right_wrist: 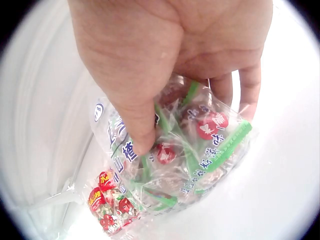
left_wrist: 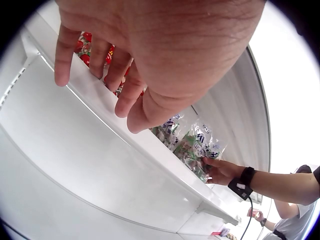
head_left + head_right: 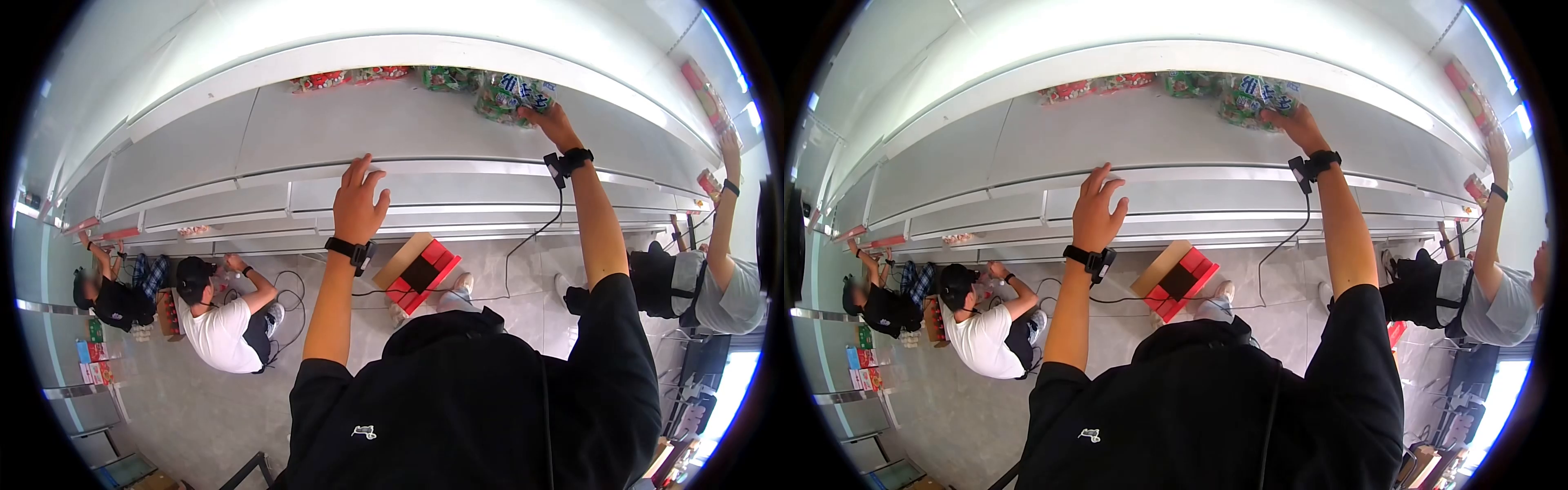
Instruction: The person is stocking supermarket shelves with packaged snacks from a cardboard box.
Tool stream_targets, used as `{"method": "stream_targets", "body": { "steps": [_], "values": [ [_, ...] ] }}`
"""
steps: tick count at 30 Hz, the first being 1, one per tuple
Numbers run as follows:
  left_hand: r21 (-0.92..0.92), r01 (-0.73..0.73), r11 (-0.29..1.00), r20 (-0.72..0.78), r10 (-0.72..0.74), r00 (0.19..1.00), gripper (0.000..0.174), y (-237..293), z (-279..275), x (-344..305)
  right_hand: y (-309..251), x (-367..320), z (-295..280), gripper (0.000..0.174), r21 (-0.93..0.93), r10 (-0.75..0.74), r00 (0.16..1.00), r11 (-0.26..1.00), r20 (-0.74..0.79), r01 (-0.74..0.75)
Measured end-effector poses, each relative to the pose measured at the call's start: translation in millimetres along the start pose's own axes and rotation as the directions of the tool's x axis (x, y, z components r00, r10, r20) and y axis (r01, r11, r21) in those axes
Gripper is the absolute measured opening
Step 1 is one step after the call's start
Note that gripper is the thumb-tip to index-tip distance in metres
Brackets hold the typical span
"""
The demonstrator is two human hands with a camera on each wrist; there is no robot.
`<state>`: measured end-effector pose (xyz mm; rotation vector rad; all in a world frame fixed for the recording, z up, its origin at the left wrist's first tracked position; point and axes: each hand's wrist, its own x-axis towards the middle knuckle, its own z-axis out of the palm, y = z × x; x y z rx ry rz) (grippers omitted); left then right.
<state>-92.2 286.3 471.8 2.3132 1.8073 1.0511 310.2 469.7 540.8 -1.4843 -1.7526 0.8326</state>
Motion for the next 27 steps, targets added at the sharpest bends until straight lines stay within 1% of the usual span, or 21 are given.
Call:
{"method": "stream_targets", "body": {
  "steps": [5,11,14,17,20,22,23,27],
  "values": [
    [0.006,0.001,1.000,-0.004,-0.001,1.000,0.029,1,0,0,-4,-2,-1,0.036,-0.003,0.004,1.000,1.000,0.016,-0.004],
    [-0.004,0.014,1.000,-0.004,-0.014,1.000,0.028,2,0,0,3,2,-1,0.036,-0.010,0.001,1.000,1.000,-0.002,-0.001],
    [-0.001,0.012,1.000,-0.007,-0.012,1.000,0.028,2,0,0,6,3,1,0.037,0.019,0.002,1.000,1.000,-0.013,-0.002],
    [0.001,0.012,1.000,-0.008,-0.012,1.000,0.028,2,1,0,8,3,-1,0.039,0.030,-0.007,1.000,1.000,0.031,0.006],
    [0.001,0.015,1.000,-0.006,-0.015,1.000,0.028,3,0,0,12,7,-2,0.039,-0.004,0.016,0.999,1.000,0.045,-0.016],
    [0.000,0.011,1.000,-0.010,-0.011,1.000,0.028,3,0,0,9,6,-2,0.041,0.006,0.024,0.999,1.000,0.030,-0.024],
    [-0.002,0.007,1.000,-0.014,-0.007,1.000,0.027,3,0,0,5,4,-1,0.041,0.011,0.028,0.999,1.000,0.023,-0.028],
    [-0.021,0.013,1.000,-0.007,-0.014,1.000,0.027,0,0,0,-5,-2,3,0.054,0.042,-0.039,0.997,0.998,0.074,0.036]
  ]
}}
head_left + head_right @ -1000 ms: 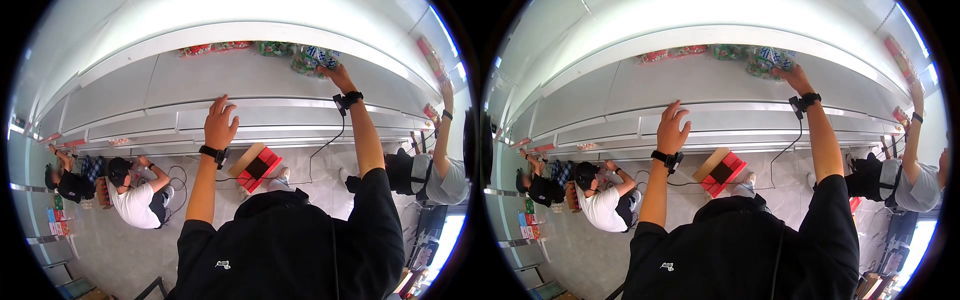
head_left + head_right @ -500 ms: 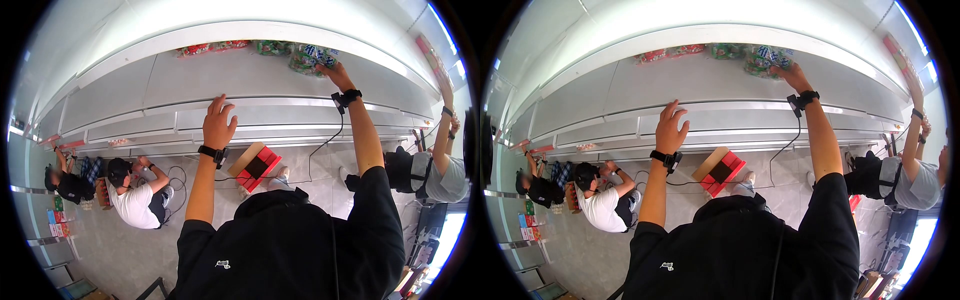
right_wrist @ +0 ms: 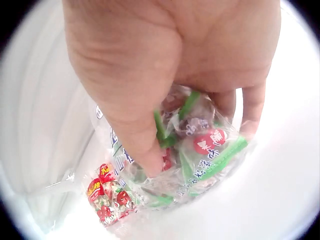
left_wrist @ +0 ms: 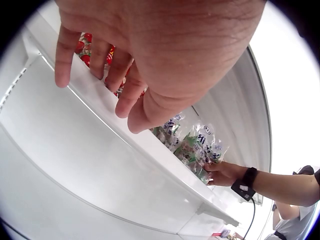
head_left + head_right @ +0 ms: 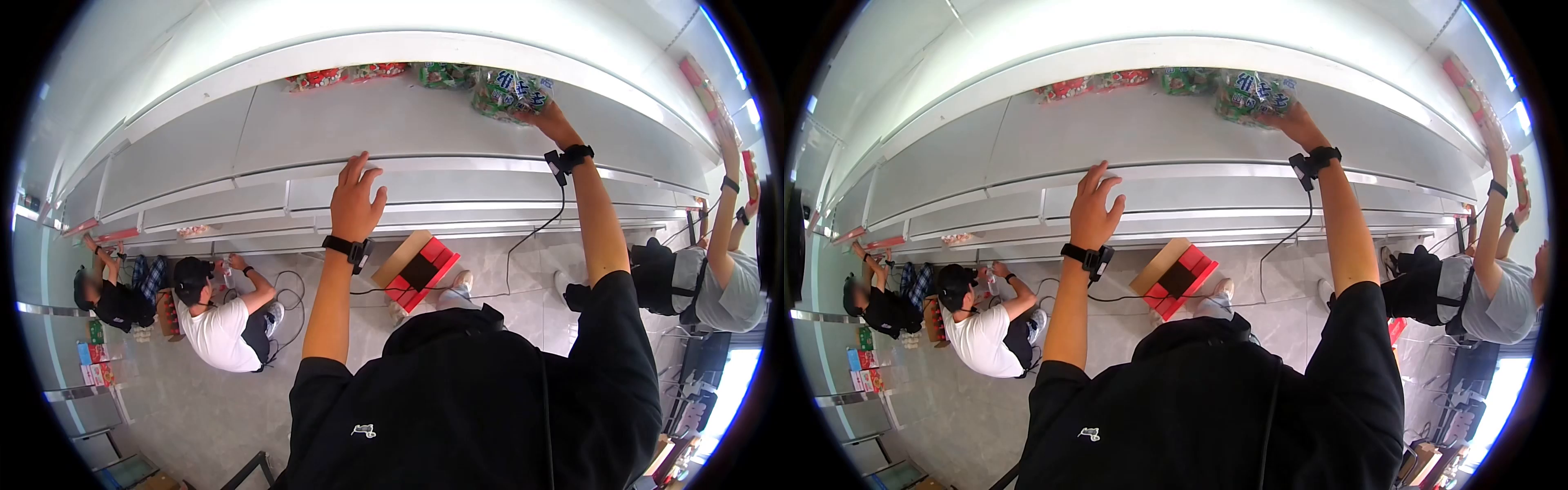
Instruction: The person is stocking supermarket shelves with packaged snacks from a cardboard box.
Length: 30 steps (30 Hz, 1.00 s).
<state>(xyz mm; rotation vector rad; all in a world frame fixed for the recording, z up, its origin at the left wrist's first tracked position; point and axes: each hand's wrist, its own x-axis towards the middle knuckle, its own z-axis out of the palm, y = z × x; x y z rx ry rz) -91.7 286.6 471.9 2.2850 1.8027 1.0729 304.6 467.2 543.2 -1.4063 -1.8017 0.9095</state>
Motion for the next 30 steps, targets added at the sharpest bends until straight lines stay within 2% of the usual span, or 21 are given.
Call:
{"method": "stream_targets", "body": {
  "steps": [2,5,8,11,14,17,20,23,26,30],
  "values": [
    [0.007,-0.008,1.000,-0.006,0.008,1.000,0.028,-1,1,0,3,-2,-1,0.062,0.027,-0.053,0.998,0.998,0.039,0.052],
    [0.013,-0.008,1.000,-0.006,0.008,1.000,0.028,0,1,1,13,1,-3,0.066,0.076,-0.048,0.998,0.996,0.052,0.044],
    [0.009,-0.007,1.000,-0.002,0.007,1.000,0.028,1,0,0,10,-2,-4,0.065,0.110,-0.016,0.998,0.994,0.060,0.009],
    [0.006,-0.001,1.000,0.007,0.001,1.000,0.028,0,0,1,10,-5,-4,0.064,-0.021,-0.015,0.999,1.000,0.043,0.016],
    [0.007,0.004,1.000,0.006,-0.004,1.000,0.028,1,1,1,16,-2,-3,0.064,0.047,-0.059,0.998,0.997,0.024,0.058],
    [0.003,0.005,1.000,0.000,-0.005,1.000,0.028,3,0,1,12,-3,-3,0.061,0.115,-0.014,0.999,0.993,0.029,0.010],
    [-0.004,0.012,1.000,0.007,-0.012,1.000,0.028,4,-1,1,4,-6,-6,0.053,0.090,0.074,0.996,0.994,-0.049,-0.070],
    [-0.012,0.017,1.000,0.007,-0.016,1.000,0.029,5,-2,0,15,-1,-5,0.045,0.114,0.039,0.994,0.993,-0.106,-0.027],
    [-0.011,-0.003,1.000,-0.016,0.003,1.000,0.027,8,-2,1,18,3,-9,0.043,0.009,0.124,0.986,0.992,-0.116,-0.124],
    [-0.019,0.000,1.000,-0.016,0.000,1.000,0.027,7,-1,0,18,3,-7,0.044,0.057,0.098,0.988,0.994,-0.121,-0.091]
  ]
}}
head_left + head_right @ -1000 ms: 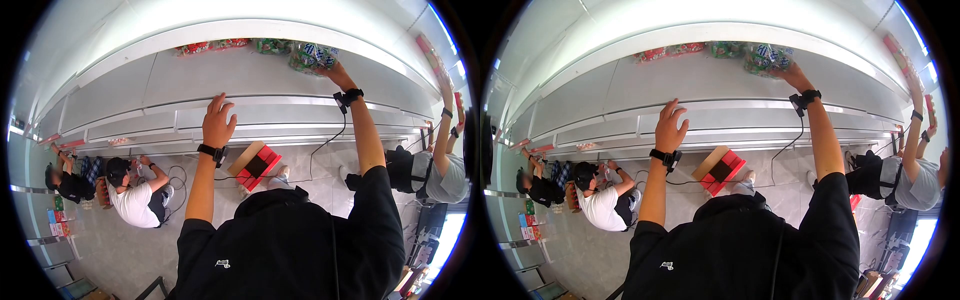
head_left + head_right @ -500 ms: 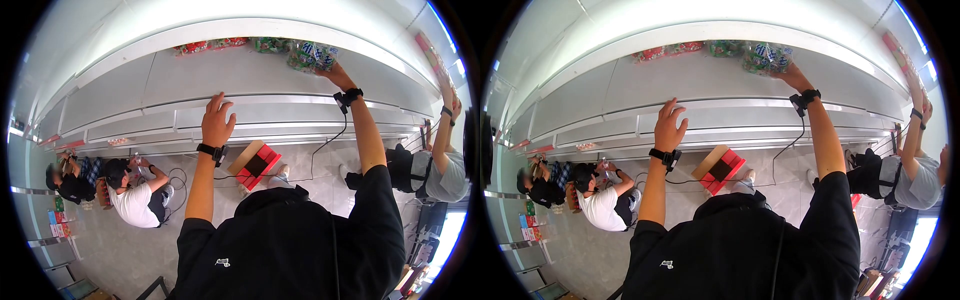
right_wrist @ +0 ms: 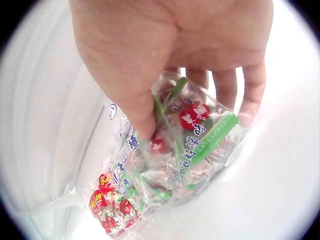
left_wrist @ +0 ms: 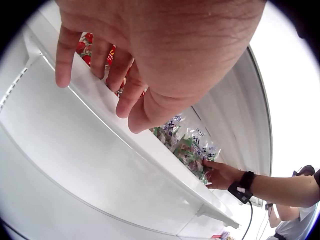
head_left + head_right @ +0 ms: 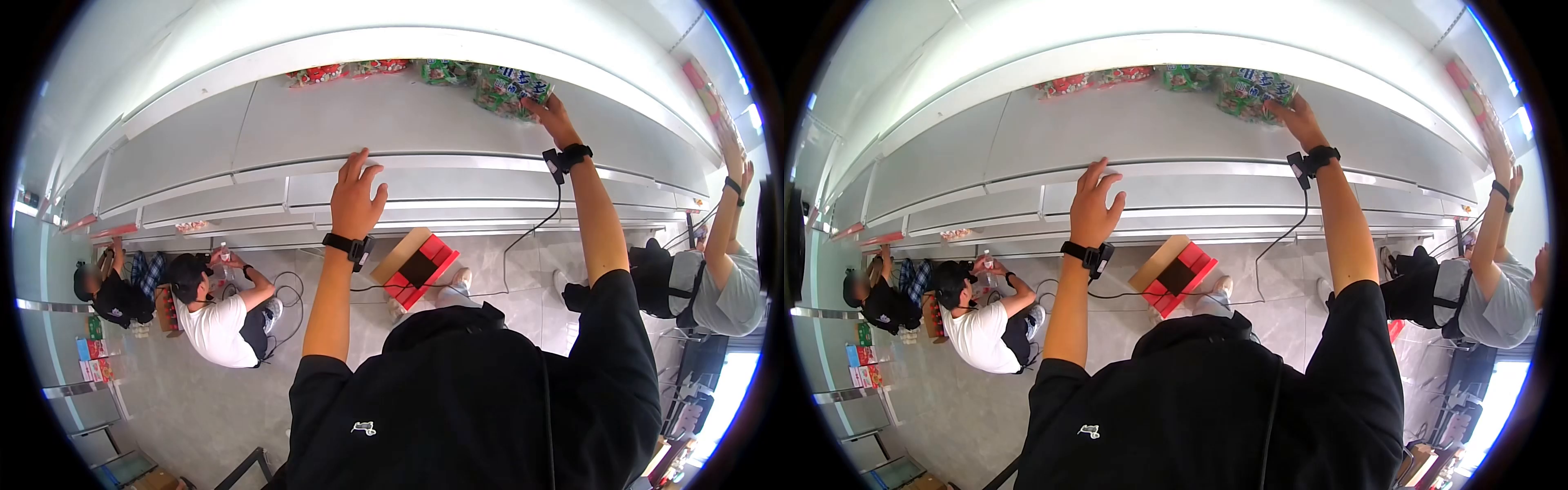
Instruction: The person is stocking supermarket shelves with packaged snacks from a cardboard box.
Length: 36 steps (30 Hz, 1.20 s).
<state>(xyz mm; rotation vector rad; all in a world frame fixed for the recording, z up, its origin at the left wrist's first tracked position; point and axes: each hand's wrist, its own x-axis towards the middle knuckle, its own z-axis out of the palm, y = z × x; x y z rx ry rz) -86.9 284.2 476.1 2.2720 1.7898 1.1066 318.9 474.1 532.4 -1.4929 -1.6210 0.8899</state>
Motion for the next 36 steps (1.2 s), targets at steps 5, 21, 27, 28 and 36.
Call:
{"method": "stream_targets", "body": {
  "steps": [5,21,27,28,36],
  "values": [
    [0.006,0.010,1.000,0.008,-0.010,1.000,0.028,-2,1,-1,-5,-4,3,0.046,0.063,0.000,0.998,0.998,0.055,-0.003],
    [0.016,-0.031,0.999,-0.025,0.031,0.999,0.028,-6,5,-2,4,-5,0,0.054,0.054,-0.054,0.989,0.997,0.141,0.047],
    [-0.016,0.018,1.000,0.009,-0.018,1.000,0.029,-8,5,-3,42,19,-39,0.046,0.058,0.029,0.999,0.998,-0.031,-0.027],
    [-0.008,0.025,1.000,0.003,-0.025,1.000,0.029,-7,6,-3,47,24,-50,0.047,0.071,0.036,0.999,0.997,-0.029,-0.033],
    [-0.016,0.135,0.991,0.007,-0.135,0.991,0.029,10,5,0,129,104,-114,0.054,-0.050,0.129,0.976,0.989,-0.174,-0.139]
  ]
}}
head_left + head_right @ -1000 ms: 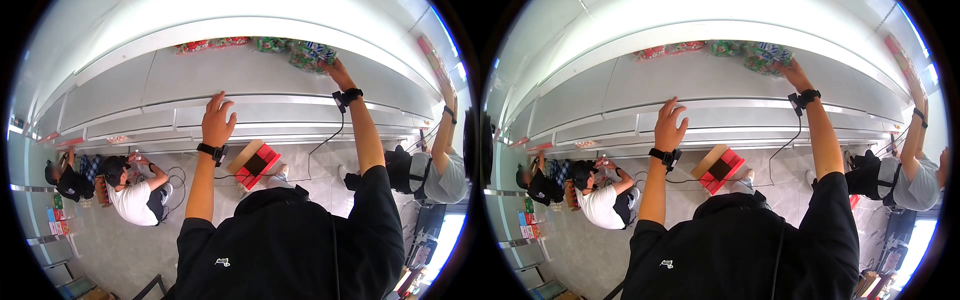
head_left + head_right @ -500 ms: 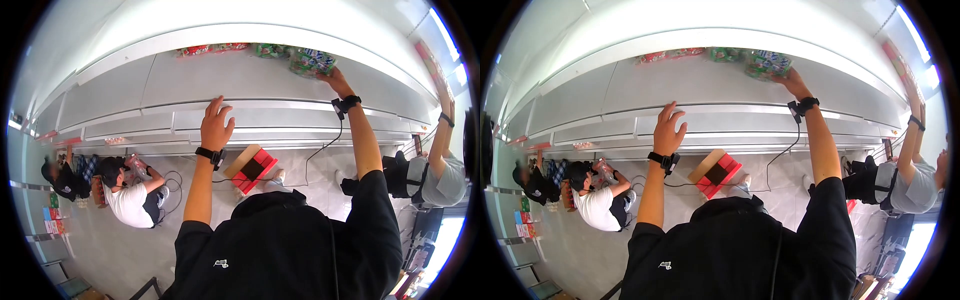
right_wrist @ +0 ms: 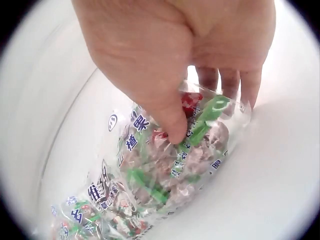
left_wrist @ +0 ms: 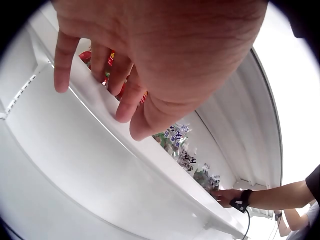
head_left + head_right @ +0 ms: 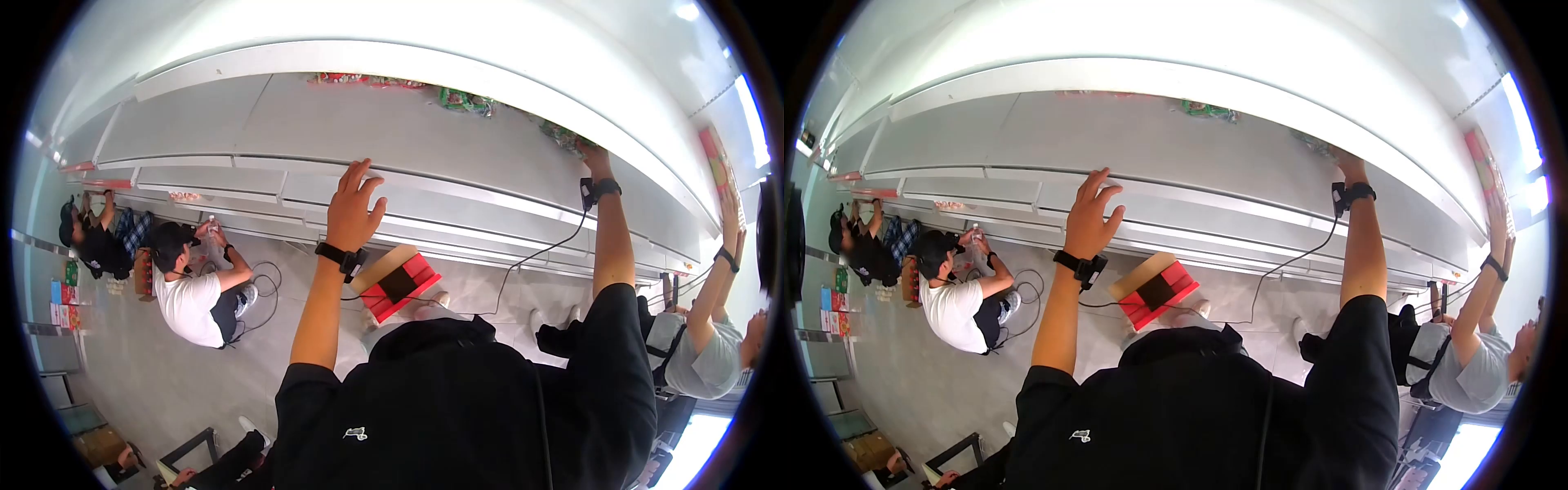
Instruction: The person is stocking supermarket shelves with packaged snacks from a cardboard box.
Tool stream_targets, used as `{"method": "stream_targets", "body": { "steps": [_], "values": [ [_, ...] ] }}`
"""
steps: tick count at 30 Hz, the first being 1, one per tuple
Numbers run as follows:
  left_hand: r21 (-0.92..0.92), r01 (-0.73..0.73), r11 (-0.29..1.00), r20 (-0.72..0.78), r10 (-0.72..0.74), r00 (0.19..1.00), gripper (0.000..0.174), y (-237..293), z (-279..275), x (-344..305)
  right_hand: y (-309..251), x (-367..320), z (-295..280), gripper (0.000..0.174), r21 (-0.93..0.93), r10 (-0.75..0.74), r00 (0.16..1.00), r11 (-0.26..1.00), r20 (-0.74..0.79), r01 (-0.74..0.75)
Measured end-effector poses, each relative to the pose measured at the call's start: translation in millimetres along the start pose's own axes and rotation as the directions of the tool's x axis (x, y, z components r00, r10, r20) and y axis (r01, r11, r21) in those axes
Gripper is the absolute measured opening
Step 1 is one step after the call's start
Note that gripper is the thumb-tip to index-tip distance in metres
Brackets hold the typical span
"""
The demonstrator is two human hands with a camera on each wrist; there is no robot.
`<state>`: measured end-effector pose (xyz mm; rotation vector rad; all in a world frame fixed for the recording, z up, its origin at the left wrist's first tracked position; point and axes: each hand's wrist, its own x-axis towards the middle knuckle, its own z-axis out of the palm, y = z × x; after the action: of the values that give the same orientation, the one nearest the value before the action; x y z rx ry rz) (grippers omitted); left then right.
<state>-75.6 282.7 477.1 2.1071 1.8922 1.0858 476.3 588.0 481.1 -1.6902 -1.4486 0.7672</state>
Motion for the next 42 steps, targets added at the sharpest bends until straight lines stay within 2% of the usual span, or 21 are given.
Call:
{"method": "stream_targets", "body": {
  "steps": [2,5,13,20,22,23,24,25,26,27,29,30,31,32,36,42],
  "values": [
    [-0.002,0.012,1.000,-0.008,-0.012,1.000,0.028,1,1,2,21,28,-4,0.056,-0.079,0.005,0.998,0.997,-0.058,-0.009],
    [-0.006,0.022,1.000,-0.018,-0.022,1.000,0.028,3,2,2,36,45,-10,0.056,-0.084,0.006,0.999,0.996,-0.053,-0.010],
    [-0.024,0.042,0.999,-0.041,-0.043,0.998,0.027,6,5,2,53,52,-20,0.057,0.023,0.005,1.000,1.000,0.011,-0.006],
    [-0.002,0.004,1.000,-0.032,-0.004,0.999,0.023,5,4,1,65,41,-25,0.058,0.143,-0.047,0.994,0.989,0.096,0.033],
    [0.015,-0.023,1.000,-0.031,0.024,0.999,0.021,2,5,1,75,44,-27,0.058,0.149,-0.109,0.986,0.985,0.127,0.090],
    [0.024,-0.034,0.999,-0.035,0.035,0.999,0.020,2,6,1,88,50,-31,0.058,0.100,-0.164,0.976,0.984,0.145,0.150],
    [0.035,-0.041,0.999,-0.041,0.042,0.998,0.019,2,6,1,110,64,-35,0.057,-0.016,-0.283,0.945,0.957,0.164,0.290],
    [0.047,-0.043,0.998,-0.049,0.045,0.998,0.018,2,6,1,107,63,-35,0.057,-0.080,-0.338,0.922,0.930,0.188,0.358],
    [0.043,-0.040,0.998,-0.048,0.042,0.998,0.019,1,6,-1,105,61,-35,0.056,-0.140,-0.392,0.895,0.895,0.211,0.424],
    [0.040,-0.037,0.998,-0.048,0.039,0.998,0.020,0,7,-1,103,58,-41,0.056,-0.151,-0.390,0.894,0.892,0.221,0.426],
    [0.027,-0.036,0.999,-0.064,0.038,0.997,0.023,-1,7,0,62,28,-41,0.055,-0.009,-0.253,0.948,0.966,0.194,0.260],
    [0.019,-0.038,0.999,-0.080,0.039,0.996,0.025,0,7,1,31,5,-35,0.054,0.148,-0.105,0.978,0.986,0.181,0.079],
    [0.012,-0.040,0.999,-0.095,0.040,0.995,0.026,0,6,2,10,-12,-30,0.053,0.301,0.048,0.980,0.948,0.194,-0.106],
    [0.028,-0.042,0.999,-0.083,0.045,0.996,0.037,-2,6,2,6,-16,-28,0.053,0.300,0.051,0.984,0.949,0.172,-0.101],
    [0.058,-0.024,0.998,-0.075,0.028,0.997,0.048,-3,7,1,-6,-21,-21,0.055,0.255,0.077,0.989,0.961,0.124,-0.107],
    [0.060,-0.023,0.998,-0.076,0.028,0.997,0.047,0,5,2,-18,-32,-20,0.062,0.203,0.090,0.992,0.973,0.093,-0.107]
  ]
}}
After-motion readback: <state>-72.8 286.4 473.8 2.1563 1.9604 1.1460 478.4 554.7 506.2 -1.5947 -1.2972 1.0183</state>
